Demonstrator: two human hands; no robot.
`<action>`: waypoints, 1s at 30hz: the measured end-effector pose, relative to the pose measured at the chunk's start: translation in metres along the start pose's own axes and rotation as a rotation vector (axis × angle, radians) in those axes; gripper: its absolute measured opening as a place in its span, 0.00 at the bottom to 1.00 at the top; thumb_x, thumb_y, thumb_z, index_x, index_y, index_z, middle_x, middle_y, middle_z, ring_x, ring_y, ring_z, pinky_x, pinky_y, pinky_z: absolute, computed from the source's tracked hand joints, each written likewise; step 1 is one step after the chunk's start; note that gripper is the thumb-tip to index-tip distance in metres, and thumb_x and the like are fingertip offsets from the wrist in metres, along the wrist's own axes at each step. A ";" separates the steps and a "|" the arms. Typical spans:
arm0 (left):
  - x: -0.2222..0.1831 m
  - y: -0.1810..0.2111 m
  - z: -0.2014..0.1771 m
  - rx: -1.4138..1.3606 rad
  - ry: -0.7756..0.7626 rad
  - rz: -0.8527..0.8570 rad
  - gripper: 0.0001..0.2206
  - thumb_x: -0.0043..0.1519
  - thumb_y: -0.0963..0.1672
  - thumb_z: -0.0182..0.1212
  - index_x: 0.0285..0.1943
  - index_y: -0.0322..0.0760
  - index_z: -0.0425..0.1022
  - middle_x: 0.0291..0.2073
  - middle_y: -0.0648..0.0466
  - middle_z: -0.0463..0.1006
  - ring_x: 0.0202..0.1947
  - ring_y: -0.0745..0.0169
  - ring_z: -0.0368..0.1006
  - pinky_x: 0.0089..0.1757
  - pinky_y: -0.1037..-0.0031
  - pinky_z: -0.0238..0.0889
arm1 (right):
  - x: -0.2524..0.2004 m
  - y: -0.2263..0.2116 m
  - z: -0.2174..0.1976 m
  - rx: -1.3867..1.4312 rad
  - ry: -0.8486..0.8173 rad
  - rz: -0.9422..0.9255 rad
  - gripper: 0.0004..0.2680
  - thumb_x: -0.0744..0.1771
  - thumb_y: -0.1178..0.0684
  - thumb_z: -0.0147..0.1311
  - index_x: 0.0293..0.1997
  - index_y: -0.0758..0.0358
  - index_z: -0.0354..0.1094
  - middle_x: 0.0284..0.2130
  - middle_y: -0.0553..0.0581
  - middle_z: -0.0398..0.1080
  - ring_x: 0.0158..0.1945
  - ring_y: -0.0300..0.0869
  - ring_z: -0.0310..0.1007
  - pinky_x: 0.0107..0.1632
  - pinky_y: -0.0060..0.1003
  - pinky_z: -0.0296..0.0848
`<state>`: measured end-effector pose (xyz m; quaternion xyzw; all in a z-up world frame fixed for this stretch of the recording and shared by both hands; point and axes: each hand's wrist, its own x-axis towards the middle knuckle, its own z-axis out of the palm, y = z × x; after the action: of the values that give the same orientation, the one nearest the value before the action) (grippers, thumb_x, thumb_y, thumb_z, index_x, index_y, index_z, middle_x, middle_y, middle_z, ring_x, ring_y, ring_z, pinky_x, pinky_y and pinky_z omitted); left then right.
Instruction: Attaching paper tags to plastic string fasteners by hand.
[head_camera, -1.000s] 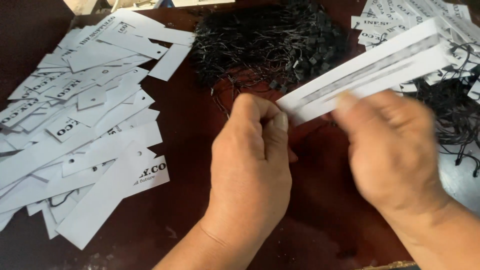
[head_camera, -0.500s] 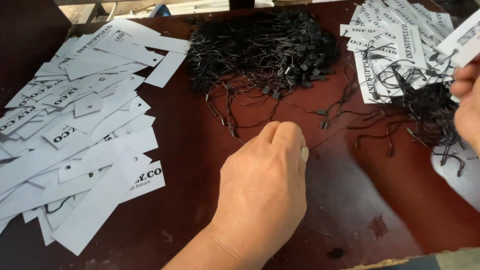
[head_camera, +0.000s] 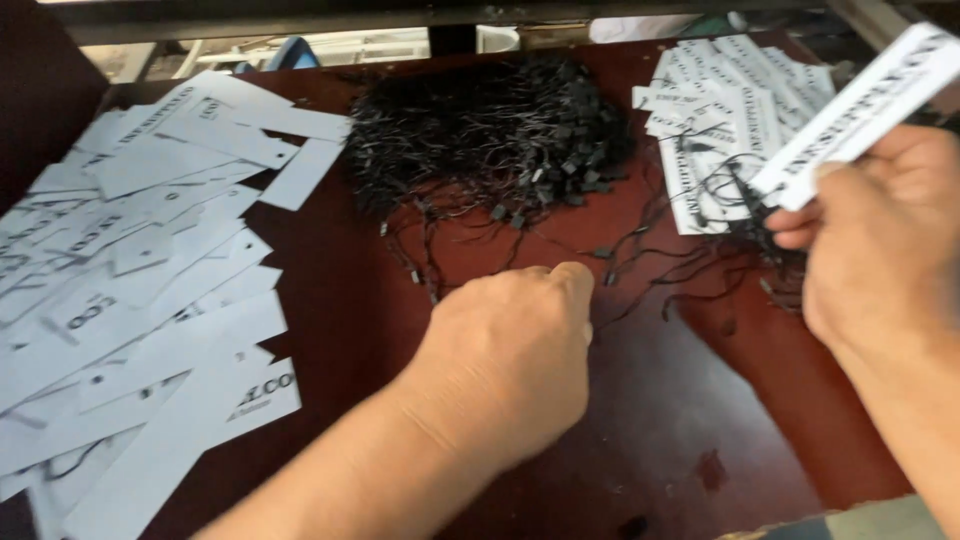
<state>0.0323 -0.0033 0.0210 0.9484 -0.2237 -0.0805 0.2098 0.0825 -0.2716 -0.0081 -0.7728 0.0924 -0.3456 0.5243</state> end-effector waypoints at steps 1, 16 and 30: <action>0.007 -0.003 0.001 0.082 -0.004 0.087 0.07 0.64 0.46 0.51 0.43 0.41 0.72 0.36 0.48 0.82 0.39 0.36 0.78 0.37 0.45 0.70 | -0.002 -0.007 0.001 0.013 -0.012 -0.002 0.07 0.68 0.66 0.44 0.45 0.64 0.69 0.31 0.57 0.74 0.20 0.34 0.69 0.17 0.22 0.64; -0.001 -0.018 0.003 -0.140 0.132 0.130 0.06 0.64 0.47 0.51 0.37 0.48 0.72 0.32 0.61 0.82 0.33 0.48 0.79 0.32 0.53 0.69 | -0.004 -0.004 0.007 -0.101 0.062 0.011 0.13 0.69 0.68 0.51 0.54 0.60 0.51 0.33 0.59 0.71 0.27 0.37 0.73 0.26 0.26 0.73; 0.003 -0.022 0.007 -0.241 0.167 0.127 0.07 0.63 0.49 0.51 0.34 0.49 0.69 0.30 0.59 0.82 0.31 0.44 0.77 0.32 0.49 0.65 | -0.006 -0.028 0.006 -0.114 0.112 0.103 0.08 0.67 0.68 0.49 0.48 0.61 0.64 0.30 0.54 0.68 0.27 0.38 0.73 0.29 0.26 0.71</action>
<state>0.0420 0.0110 0.0049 0.9038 -0.2535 -0.0140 0.3446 0.0757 -0.2524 0.0129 -0.7751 0.1809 -0.3548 0.4905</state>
